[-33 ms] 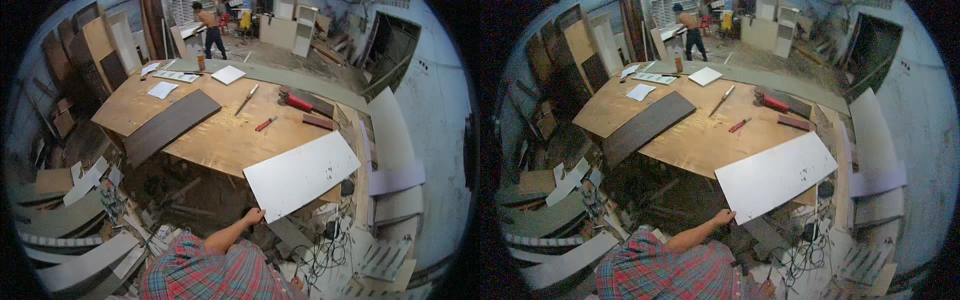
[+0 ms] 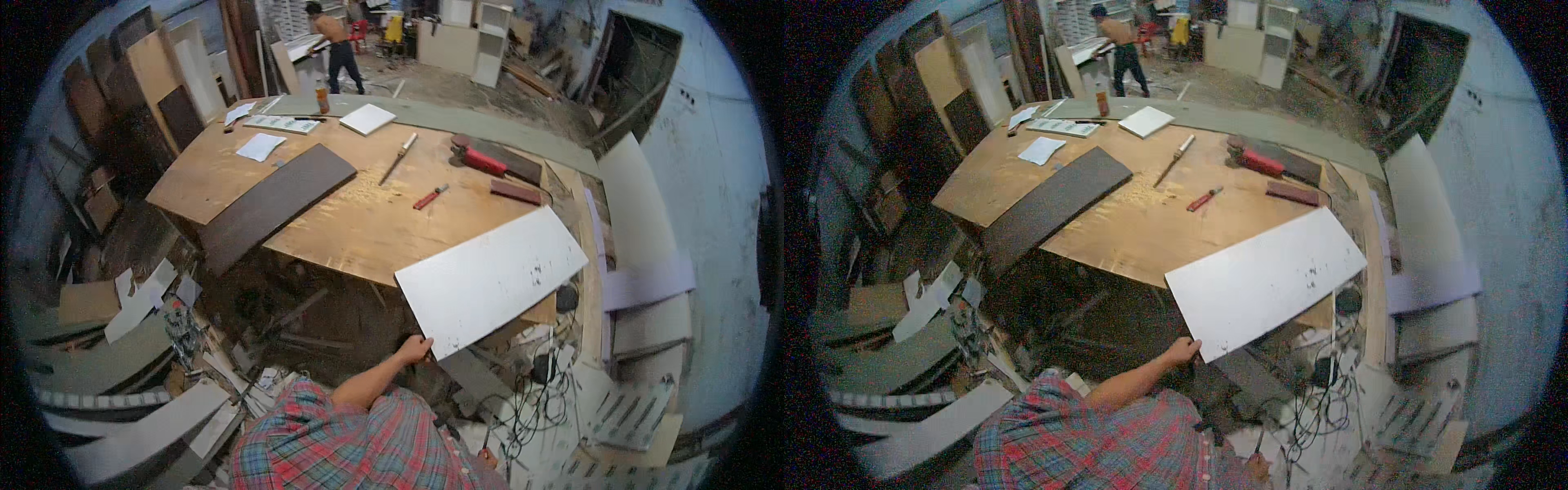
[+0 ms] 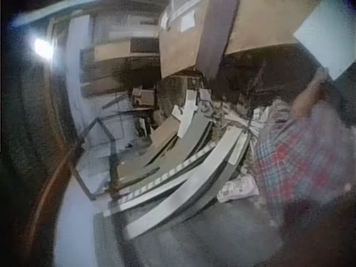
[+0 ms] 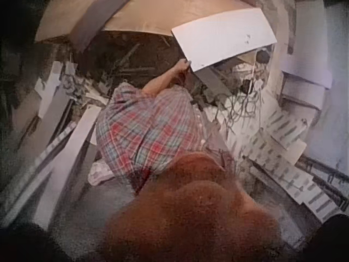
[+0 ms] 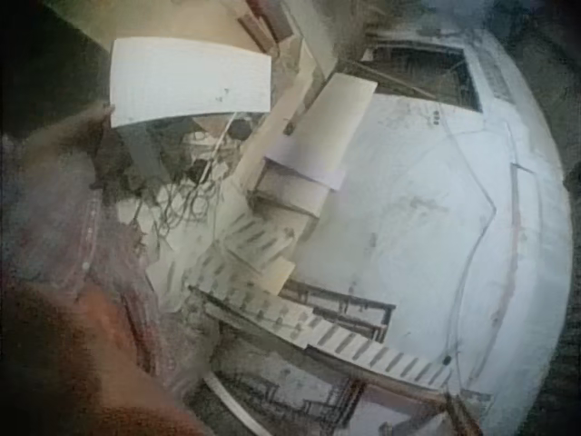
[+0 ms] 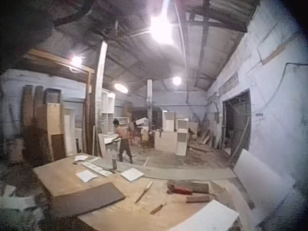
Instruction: The person sands the edges of white and dark wood panels using a hand file and a sanding block, then wipes the surface with their hand and a cloth.
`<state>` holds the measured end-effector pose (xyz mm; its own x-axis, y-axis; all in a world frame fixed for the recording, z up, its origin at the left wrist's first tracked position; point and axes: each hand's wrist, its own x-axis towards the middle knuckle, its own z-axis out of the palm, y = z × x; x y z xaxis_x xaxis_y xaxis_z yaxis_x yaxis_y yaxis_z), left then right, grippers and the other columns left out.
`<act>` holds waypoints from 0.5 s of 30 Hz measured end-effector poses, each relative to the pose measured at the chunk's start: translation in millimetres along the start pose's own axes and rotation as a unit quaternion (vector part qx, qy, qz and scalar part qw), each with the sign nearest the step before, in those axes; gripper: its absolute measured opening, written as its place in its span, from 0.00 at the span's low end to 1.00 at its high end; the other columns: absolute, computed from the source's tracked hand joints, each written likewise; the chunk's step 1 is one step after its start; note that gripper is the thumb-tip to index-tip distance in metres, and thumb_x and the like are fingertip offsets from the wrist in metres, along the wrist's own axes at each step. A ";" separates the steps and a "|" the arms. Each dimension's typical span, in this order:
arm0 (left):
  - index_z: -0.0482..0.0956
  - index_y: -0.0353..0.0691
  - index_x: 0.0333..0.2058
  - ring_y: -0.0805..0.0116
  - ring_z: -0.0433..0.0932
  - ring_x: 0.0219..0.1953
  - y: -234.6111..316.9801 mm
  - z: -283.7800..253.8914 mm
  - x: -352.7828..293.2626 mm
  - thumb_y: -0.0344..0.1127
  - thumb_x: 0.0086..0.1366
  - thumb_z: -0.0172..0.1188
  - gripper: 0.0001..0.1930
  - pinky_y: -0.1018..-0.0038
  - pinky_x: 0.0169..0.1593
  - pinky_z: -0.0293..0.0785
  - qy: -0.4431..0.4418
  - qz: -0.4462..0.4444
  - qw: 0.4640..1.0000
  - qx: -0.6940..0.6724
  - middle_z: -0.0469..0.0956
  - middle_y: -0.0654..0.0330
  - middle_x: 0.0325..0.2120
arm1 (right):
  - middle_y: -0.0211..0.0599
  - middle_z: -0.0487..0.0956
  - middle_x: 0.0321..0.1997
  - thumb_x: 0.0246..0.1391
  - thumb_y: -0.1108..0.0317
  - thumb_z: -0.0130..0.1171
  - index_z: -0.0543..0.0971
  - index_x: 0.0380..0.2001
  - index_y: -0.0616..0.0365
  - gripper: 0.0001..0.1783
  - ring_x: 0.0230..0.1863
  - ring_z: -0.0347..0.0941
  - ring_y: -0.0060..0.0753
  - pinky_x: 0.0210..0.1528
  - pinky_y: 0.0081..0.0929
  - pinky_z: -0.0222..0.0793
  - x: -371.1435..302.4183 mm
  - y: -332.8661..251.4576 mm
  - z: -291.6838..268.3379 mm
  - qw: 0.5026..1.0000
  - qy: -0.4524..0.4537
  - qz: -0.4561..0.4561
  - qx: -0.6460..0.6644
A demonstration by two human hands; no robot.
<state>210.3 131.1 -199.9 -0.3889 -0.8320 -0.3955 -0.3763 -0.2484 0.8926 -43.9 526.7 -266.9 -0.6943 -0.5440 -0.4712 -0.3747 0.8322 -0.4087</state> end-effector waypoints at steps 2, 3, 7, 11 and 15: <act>0.78 0.29 0.32 0.61 0.83 0.24 27.0 9.9 -7.5 0.52 0.71 0.52 0.26 0.63 0.34 0.77 0.005 -0.026 0.999 0.024 0.82 0.52 0.23 | 0.53 0.82 0.30 0.56 0.62 0.60 0.82 0.41 0.62 0.15 0.33 0.80 0.51 0.36 0.41 0.75 -4.6 17.4 -6.9 1.000 0.010 0.018 0.011; 0.79 0.29 0.32 0.61 0.83 0.25 21.1 5.5 -6.8 0.53 0.71 0.51 0.27 0.63 0.35 0.77 0.003 -0.044 0.999 0.011 0.82 0.51 0.24 | 0.53 0.82 0.31 0.57 0.62 0.60 0.82 0.41 0.62 0.15 0.33 0.80 0.51 0.36 0.41 0.75 -7.1 16.2 -7.2 1.000 0.002 0.017 0.020; 0.81 0.29 0.30 0.57 0.83 0.27 4.2 3.5 -2.8 0.56 0.72 0.46 0.30 0.60 0.38 0.77 0.032 -0.011 0.994 0.105 0.83 0.50 0.24 | 0.53 0.82 0.31 0.57 0.62 0.60 0.82 0.40 0.62 0.15 0.33 0.79 0.51 0.36 0.41 0.75 -19.4 26.6 0.1 0.998 -0.010 0.026 0.051; 0.82 0.30 0.28 0.56 0.82 0.26 13.7 9.9 -2.9 0.56 0.73 0.44 0.32 0.59 0.37 0.76 -0.016 0.006 0.995 0.096 0.83 0.51 0.23 | 0.53 0.82 0.31 0.57 0.62 0.60 0.82 0.40 0.63 0.15 0.33 0.79 0.52 0.36 0.42 0.75 -31.7 49.7 11.8 0.995 0.021 0.031 0.094; 0.82 0.29 0.27 0.55 0.81 0.26 9.5 5.7 3.8 0.54 0.73 0.44 0.31 0.60 0.36 0.74 0.008 0.051 0.994 0.096 0.81 0.50 0.21 | 0.51 0.81 0.29 0.60 0.63 0.58 0.81 0.37 0.64 0.13 0.31 0.78 0.48 0.34 0.40 0.72 -27.8 36.8 43.2 0.973 0.191 -0.013 0.132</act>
<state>200.4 128.4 -194.2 -0.4200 -0.8565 -0.3001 -0.4893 -0.0648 0.8697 -11.9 567.8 -302.6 -0.8828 -0.4439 -0.1534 -0.2605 0.7346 -0.6265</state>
